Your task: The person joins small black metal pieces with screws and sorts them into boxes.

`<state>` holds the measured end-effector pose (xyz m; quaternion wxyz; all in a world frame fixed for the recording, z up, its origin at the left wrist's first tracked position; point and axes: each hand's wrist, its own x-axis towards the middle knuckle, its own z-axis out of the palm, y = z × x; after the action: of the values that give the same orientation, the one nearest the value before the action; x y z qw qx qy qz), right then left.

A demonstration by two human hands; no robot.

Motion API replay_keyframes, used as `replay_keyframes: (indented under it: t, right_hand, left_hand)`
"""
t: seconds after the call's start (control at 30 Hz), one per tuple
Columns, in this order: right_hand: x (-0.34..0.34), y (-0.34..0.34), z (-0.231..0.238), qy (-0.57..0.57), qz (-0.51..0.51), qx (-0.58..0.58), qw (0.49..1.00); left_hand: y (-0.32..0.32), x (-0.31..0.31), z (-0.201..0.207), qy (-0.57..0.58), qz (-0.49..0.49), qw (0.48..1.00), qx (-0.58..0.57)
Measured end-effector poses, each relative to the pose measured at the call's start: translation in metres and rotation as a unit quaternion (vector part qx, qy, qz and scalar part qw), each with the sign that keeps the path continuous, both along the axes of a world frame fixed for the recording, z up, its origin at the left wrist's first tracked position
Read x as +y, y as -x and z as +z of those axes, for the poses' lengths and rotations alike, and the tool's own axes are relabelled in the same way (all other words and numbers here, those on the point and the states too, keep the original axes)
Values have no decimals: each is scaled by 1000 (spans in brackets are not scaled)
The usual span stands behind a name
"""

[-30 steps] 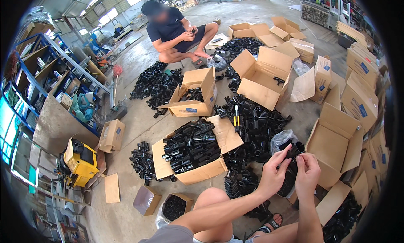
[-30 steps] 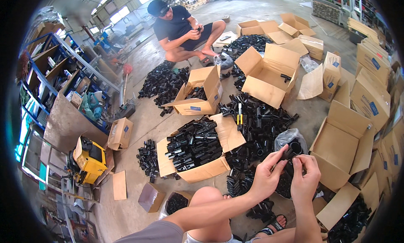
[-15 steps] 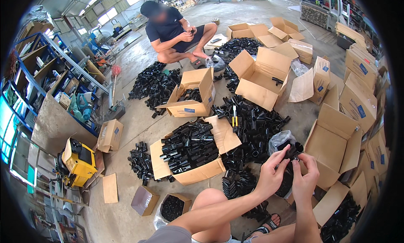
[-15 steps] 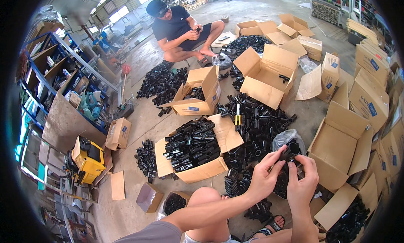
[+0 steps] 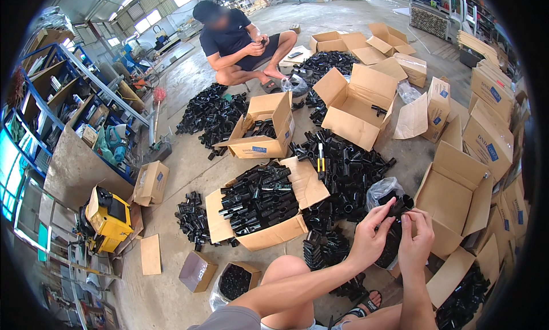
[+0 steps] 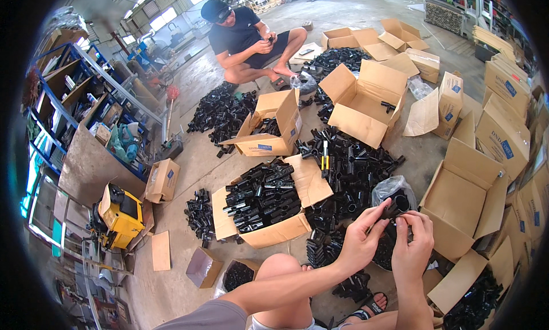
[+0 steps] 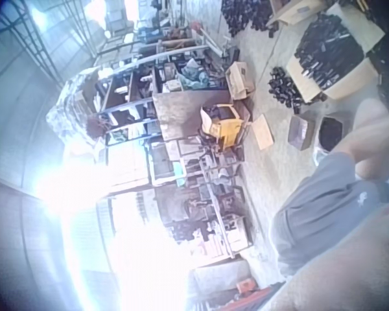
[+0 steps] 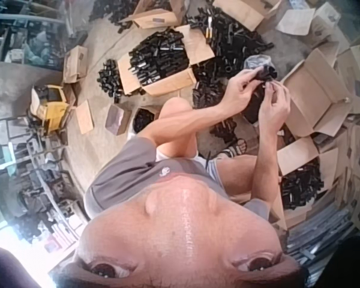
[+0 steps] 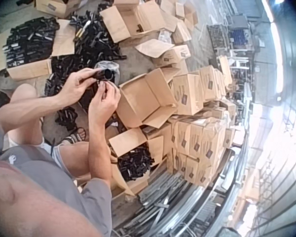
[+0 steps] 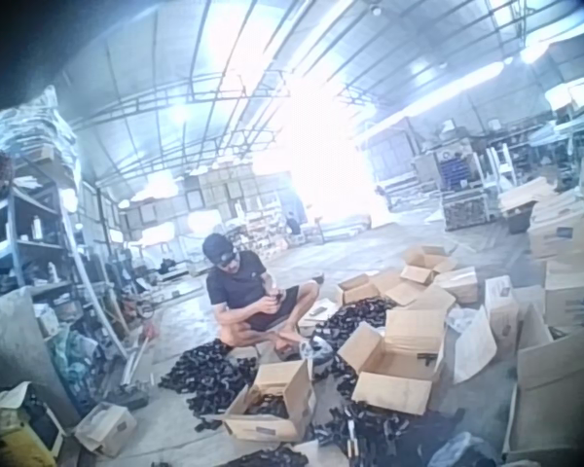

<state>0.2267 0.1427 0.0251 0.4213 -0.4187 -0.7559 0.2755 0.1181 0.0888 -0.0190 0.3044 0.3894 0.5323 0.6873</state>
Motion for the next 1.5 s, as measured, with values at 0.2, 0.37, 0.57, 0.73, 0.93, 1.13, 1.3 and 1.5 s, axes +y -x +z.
replay_keyframes:
  t: [0.2, 0.37, 0.57, 0.73, 0.93, 1.13, 1.3, 1.5]
  right_hand:
    - [3, -9, -2, -18, 32, -24, 999]
    - [4, -4, -5, 72, 29, 87, 993]
    - [8, -6, -7, 9, 34, 11, 999]
    - [4, 0, -5, 29, 33, 24, 999]
    - [17, -19, -23, 87, 8, 111, 990]
    - [13, 1, -16, 75, 45, 100, 991]
    - [22, -23, -30, 116, 24, 154, 981]
    - [20, -11, -18, 34, 59, 71, 995]
  left_hand:
    - [0, -2, 6, 2, -14, 1000, -11]
    - [-3, -1, 3, 6, -5, 1000, -18]
    - [-1, -3, 7, 17, -8, 1000, -20]
    - [4, -5, 2, 7, 1, 1000, 9]
    - [-5, 9, -1, 8, -16, 1000, 2]
    - [5, 0, -7, 27, -8, 993, -114]
    - [-14, 9, 1, 62, -35, 994, -77]
    - [2, 1, -2, 69, -7, 992, -102]
